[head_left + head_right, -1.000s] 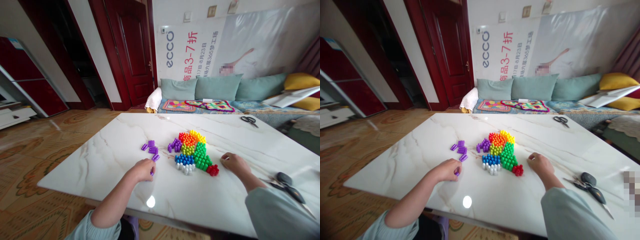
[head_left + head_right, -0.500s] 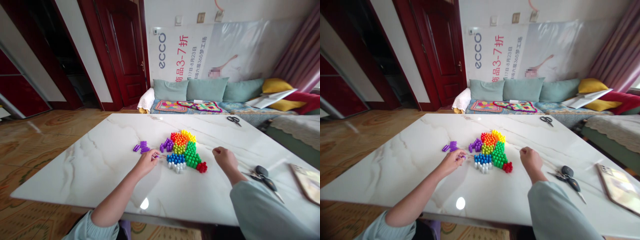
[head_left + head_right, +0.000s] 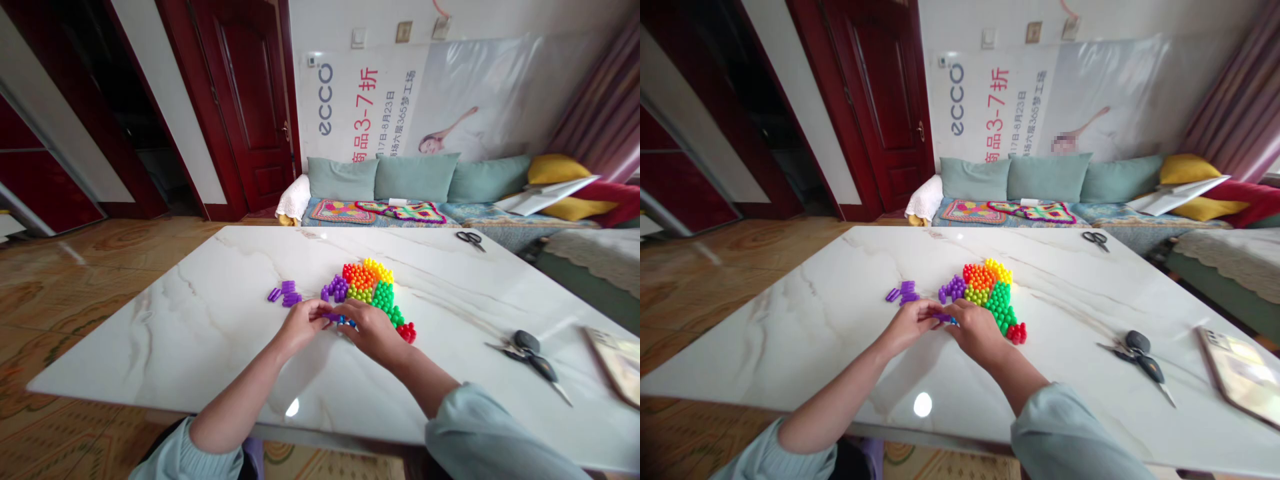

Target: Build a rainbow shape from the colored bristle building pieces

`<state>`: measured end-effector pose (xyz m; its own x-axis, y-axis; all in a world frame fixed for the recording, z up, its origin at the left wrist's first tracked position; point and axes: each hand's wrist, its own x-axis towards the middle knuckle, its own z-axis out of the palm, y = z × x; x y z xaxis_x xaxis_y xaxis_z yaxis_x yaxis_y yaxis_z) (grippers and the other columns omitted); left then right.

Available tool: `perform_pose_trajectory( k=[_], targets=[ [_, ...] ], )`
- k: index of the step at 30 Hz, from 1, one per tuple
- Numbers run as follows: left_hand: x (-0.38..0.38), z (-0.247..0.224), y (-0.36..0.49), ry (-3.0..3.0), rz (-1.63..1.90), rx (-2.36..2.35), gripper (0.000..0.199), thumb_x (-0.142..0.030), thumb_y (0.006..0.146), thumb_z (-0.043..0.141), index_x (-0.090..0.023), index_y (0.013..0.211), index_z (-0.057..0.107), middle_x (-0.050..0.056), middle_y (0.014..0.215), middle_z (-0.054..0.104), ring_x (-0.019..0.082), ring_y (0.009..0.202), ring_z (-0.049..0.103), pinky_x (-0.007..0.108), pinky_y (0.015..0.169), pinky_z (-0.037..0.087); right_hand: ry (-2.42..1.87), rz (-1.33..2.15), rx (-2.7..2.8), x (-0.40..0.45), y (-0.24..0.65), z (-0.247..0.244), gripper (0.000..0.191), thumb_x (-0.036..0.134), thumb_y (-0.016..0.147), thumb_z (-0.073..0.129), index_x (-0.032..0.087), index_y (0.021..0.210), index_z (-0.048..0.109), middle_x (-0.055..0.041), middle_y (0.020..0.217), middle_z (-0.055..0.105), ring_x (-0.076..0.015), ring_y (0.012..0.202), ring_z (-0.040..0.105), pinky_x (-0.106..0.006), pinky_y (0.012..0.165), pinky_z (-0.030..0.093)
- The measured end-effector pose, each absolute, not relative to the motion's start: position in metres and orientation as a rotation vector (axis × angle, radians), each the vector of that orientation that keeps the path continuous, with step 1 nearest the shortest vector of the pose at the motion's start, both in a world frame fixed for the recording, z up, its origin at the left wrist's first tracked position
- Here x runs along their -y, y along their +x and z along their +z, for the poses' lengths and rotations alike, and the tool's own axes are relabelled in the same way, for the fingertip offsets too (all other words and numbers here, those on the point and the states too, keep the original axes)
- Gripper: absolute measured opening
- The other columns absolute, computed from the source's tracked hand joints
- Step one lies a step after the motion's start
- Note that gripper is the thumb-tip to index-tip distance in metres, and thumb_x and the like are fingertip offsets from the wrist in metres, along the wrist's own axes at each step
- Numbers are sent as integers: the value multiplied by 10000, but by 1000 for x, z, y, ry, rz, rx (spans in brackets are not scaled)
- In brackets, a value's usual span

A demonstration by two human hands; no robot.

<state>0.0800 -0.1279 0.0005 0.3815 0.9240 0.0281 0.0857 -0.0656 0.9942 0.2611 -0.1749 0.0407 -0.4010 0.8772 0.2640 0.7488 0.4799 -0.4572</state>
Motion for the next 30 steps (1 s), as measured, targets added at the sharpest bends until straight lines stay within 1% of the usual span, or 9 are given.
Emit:
perform_pose_trajectory(
  k=[3, 6, 10, 13, 16, 20, 26, 28, 30],
  targets=[
    [130, -2, 83, 1439, 921, -946, 236, -202, 668, 758, -121, 866, 656, 58, 793, 720, 180, 738, 688, 311, 739, 560, -1399, 360, 2241, 172, 260, 38, 212, 188, 847, 593, 215, 1038, 682, -37, 950, 668, -147, 855, 632, -220, 739, 448],
    [132, -3, 86, 1463, 959, -938, 228, -215, 672, 765, -126, 859, 670, 53, 789, 724, 178, 731, 686, 302, 726, 562, -1470, 326, 2216, 173, 258, 38, 180, 202, 851, 592, 208, 1006, 685, -35, 937, 672, -154, 867, 636, -216, 731, 439],
    [126, -3, 87, 1729, 1126, -1061, 121, -166, 733, 708, -154, 853, 699, 39, 811, 723, 160, 727, 673, 280, 719, 555, -1631, 194, 2098, 174, 259, 45, 185, 246, 885, 535, 226, 1008, 671, -27, 1001, 667, -154, 831, 640, -222, 650, 414],
    [111, -5, 85, 2026, 1236, -1192, 123, -101, 764, 659, -162, 854, 716, 41, 832, 697, 143, 715, 647, 268, 693, 544, -1719, 136, 1982, 173, 265, 51, 186, 234, 884, 514, 223, 991, 666, -25, 1033, 657, -144, 816, 636, -220, 642, 400],
    [93, -12, 86, 2234, 1178, -1236, 171, -41, 749, 648, -167, 839, 719, 35, 818, 667, 137, 720, 625, 269, 707, 531, -1768, 123, 1947, 172, 269, 54, 183, 217, 884, 500, 219, 941, 674, -23, 1012, 661, -134, 784, 631, -220, 639, 386],
    [78, -25, 93, 2355, 1120, -1251, 204, -27, 754, 623, -178, 869, 695, 25, 843, 650, 138, 755, 615, 261, 724, 518, -1726, 94, 2008, 174, 269, 52, 189, 237, 900, 489, 219, 913, 677, -18, 965, 666, -137, 802, 628, -223, 623, 361],
    [71, -24, 103, 2403, 1051, -1332, 206, -46, 749, 604, -181, 887, 676, 12, 845, 667, 121, 674, 593, 257, 722, 502, -1694, 94, 2046, 177, 264, 54, 194, 257, 912, 487, 215, 890, 675, -10, 932, 667, -130, 790, 622, -228, 605, 332],
    [71, -17, 106, 2464, 1006, -1368, 209, -63, 757, 589, -191, 898, 675, 17, 864, 681, 145, 737, 608, 271, 770, 494, -1690, 91, 2055, 179, 262, 56, 197, 259, 915, 483, 220, 890, 674, -5, 918, 667, -127, 776, 618, -230, 593, 321],
    [70, -11, 109, 2534, 937, -1422, 217, -79, 768, 569, -200, 915, 674, 26, 899, 694, 179, 846, 614, 291, 829, 479, -1679, 78, 2067, 181, 261, 57, 201, 253, 916, 476, 226, 892, 673, 0, 913, 668, -123, 761, 614, -232, 583, 311]
  ],
)
